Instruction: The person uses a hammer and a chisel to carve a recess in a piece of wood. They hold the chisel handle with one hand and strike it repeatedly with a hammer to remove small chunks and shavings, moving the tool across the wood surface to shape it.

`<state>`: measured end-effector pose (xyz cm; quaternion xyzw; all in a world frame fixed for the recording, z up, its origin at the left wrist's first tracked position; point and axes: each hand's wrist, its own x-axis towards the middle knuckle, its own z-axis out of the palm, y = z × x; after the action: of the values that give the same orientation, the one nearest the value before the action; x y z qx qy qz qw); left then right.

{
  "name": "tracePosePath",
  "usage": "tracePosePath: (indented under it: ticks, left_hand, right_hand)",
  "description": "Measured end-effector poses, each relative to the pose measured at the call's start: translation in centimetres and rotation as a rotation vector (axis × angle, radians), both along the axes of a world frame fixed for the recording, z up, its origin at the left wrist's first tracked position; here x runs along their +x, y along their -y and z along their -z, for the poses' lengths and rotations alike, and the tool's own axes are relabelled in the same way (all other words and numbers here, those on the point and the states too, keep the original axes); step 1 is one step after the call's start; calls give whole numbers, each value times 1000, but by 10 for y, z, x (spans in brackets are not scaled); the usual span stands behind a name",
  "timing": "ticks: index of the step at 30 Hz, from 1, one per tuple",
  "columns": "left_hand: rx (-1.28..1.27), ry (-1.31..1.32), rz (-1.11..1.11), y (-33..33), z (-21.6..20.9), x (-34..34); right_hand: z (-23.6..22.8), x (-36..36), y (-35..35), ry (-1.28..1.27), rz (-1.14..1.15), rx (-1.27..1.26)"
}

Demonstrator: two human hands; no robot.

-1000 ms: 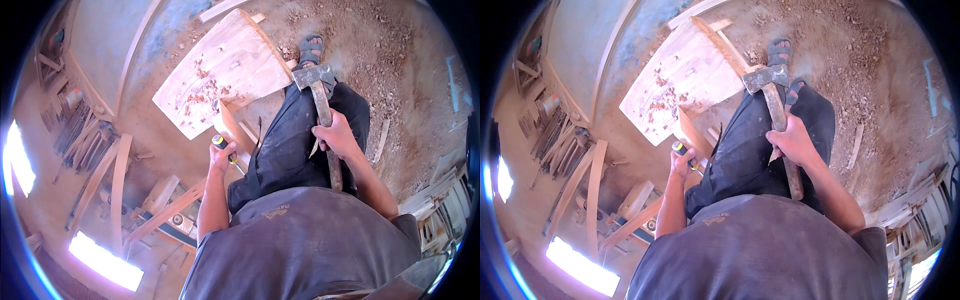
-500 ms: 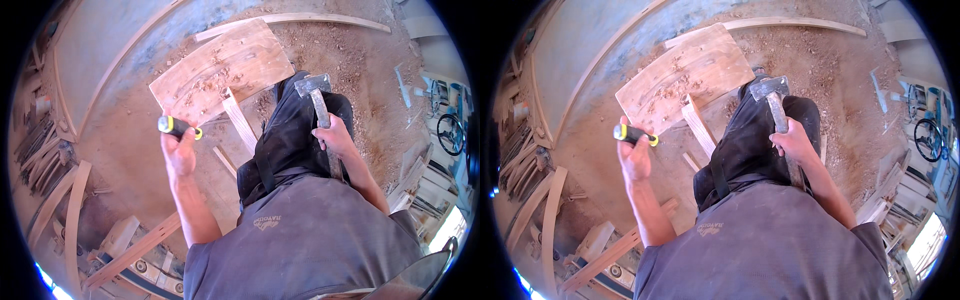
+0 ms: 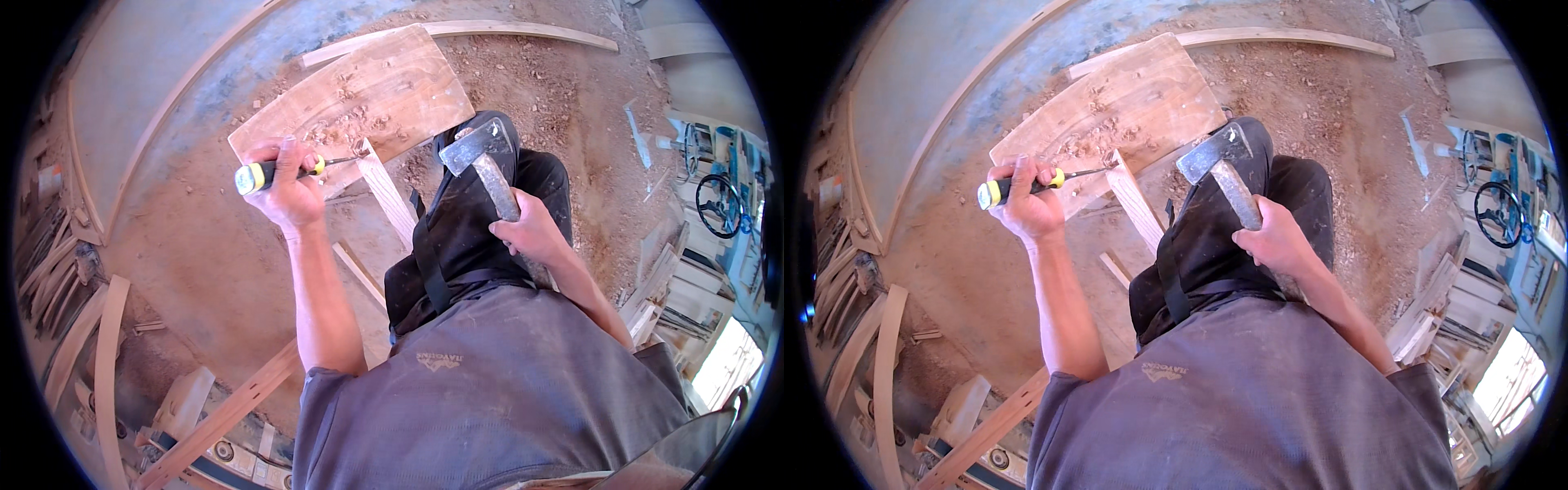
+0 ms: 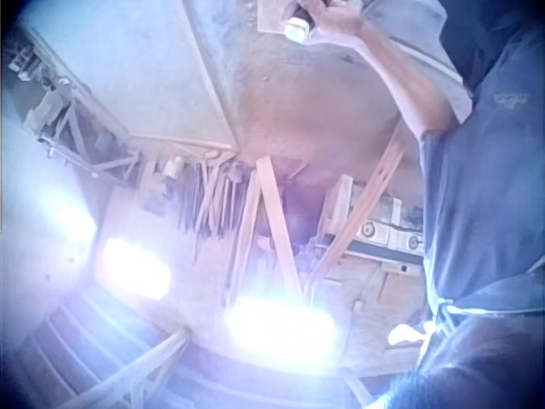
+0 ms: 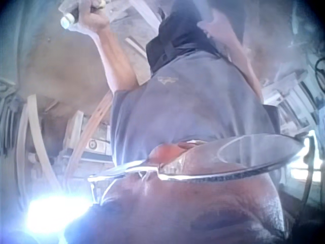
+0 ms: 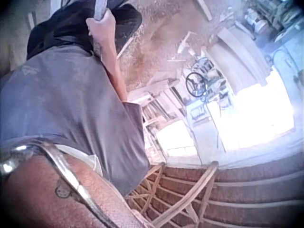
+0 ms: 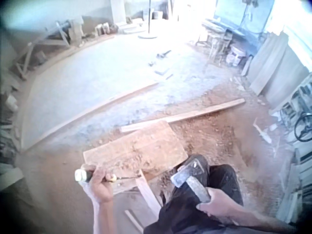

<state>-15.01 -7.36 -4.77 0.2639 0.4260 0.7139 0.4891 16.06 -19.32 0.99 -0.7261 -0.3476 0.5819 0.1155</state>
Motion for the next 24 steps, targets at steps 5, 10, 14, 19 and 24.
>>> tracePosePath:
  ticks: [5,10,14,19,24]
  left_hand:
    - [131,-397,-69,11,18,22]
    - [327,-675,10,35,-4,94]
    - [319,-771,64,39,5,116]
    - [297,-788,10,32,-1,108]
    - [300,-727,46,25,0,98]
  right_hand:
    - [-7,-7,-4,44,-30,-15]
    - [-23,-15,-10,90,34,32]
    - [-39,-16,-16,115,80,109]
    - [-52,-21,-24,142,113,227]
    - [-59,-38,-25,188,113,327]
